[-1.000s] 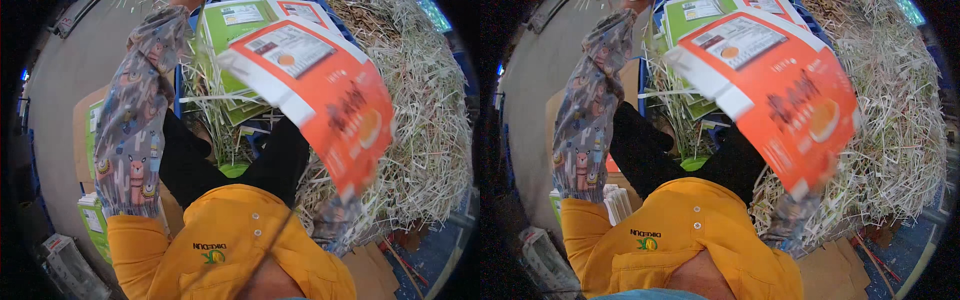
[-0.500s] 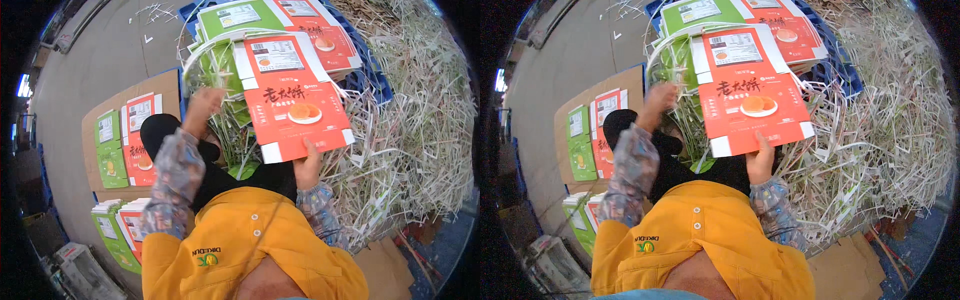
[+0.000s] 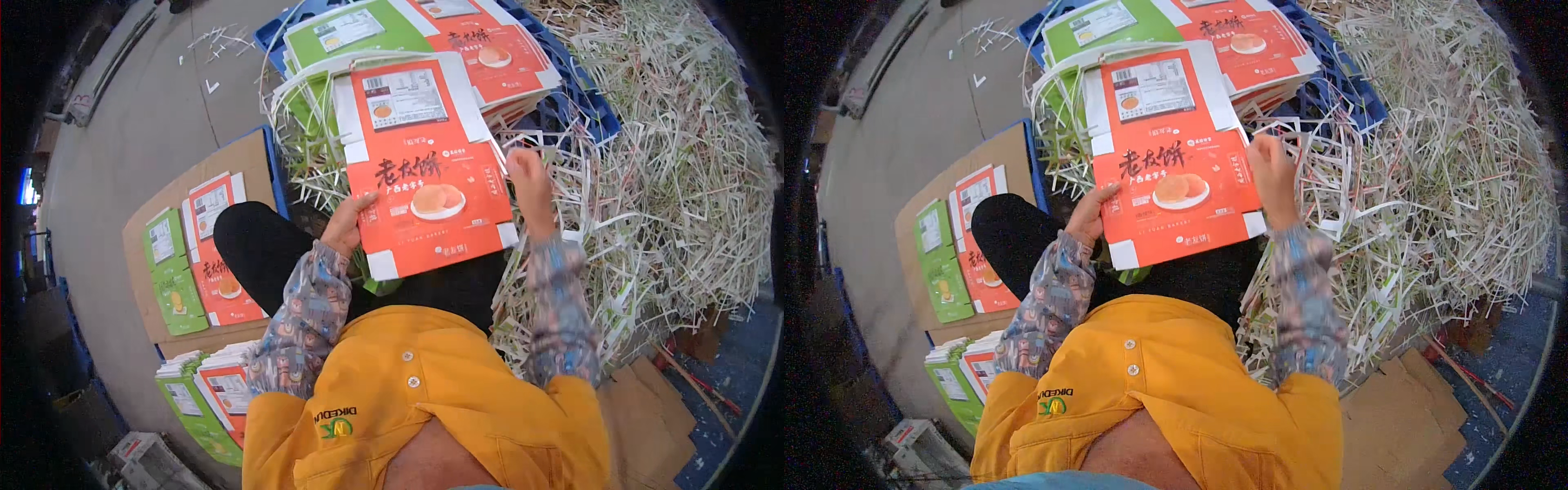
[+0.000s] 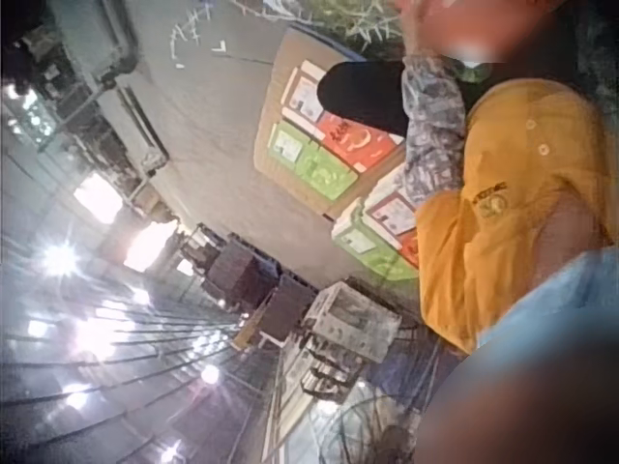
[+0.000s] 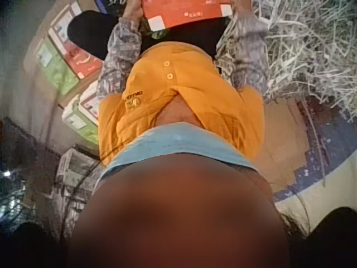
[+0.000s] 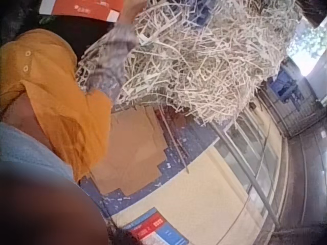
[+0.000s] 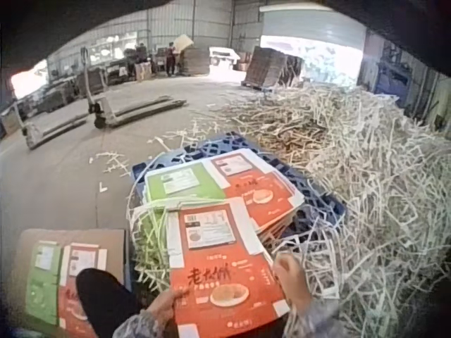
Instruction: The person is sorting and stacking flat cardboard boxes or packaging materials in a factory or warehouse setting.
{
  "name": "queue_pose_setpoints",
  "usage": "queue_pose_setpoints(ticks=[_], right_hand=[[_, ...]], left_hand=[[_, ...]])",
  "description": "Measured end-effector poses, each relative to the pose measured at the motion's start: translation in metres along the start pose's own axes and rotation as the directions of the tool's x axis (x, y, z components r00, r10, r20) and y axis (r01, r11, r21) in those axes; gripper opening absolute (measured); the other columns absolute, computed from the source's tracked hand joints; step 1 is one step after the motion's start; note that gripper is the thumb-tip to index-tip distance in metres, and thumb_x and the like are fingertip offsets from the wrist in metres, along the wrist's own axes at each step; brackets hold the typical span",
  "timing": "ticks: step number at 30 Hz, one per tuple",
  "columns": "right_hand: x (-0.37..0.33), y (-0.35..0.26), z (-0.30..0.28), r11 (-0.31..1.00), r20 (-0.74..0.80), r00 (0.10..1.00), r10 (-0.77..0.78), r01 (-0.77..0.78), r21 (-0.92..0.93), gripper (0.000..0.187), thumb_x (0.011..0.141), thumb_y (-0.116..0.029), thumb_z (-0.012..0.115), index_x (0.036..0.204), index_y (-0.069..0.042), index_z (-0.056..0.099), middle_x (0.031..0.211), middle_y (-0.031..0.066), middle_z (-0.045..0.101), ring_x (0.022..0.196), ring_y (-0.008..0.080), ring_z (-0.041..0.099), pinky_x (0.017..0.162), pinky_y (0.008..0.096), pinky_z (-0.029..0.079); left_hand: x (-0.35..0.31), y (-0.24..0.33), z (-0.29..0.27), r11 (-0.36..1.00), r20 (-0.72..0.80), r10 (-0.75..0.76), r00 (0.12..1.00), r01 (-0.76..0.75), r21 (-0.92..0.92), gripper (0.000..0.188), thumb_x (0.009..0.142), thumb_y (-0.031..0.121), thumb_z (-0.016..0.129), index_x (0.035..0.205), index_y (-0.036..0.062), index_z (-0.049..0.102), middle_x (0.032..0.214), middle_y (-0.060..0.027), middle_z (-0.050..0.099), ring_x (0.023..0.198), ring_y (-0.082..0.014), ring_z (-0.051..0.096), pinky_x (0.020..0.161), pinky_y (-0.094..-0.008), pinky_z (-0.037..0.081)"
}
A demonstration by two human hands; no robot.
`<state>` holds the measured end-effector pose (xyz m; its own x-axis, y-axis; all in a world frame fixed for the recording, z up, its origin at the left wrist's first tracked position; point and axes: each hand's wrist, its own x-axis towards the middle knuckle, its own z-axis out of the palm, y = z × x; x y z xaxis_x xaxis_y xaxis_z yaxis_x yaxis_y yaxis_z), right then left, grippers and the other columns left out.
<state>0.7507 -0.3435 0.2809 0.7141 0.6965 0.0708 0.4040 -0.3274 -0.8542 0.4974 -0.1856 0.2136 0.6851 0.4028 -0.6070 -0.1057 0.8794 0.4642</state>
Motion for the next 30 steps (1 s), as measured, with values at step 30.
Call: queue_pose_setpoints(ticks=[30], right_hand=[[0.091, 0.060, -0.095, 0.616, 0.274, 0.954, -0.125, 0.291, -0.732, 0.022, 0.085, -0.028, 0.041, 0.078, -0.008, 0.047, 0.067, 0.0166, 0.053, 0.064, 0.0364, 0.053, 0.053, 0.0434, 0.040]], left_hand=[[-0.081, 0.207, -0.021, 0.524, 0.046, 0.021, 0.999, -0.050, 0.850, 0.019, 0.072, 0.015, 0.064, 0.087, 0.0045, 0.060, 0.078, -0.0009, 0.060, 0.068, -0.0091, 0.055, 0.060, -0.0239, 0.044]])
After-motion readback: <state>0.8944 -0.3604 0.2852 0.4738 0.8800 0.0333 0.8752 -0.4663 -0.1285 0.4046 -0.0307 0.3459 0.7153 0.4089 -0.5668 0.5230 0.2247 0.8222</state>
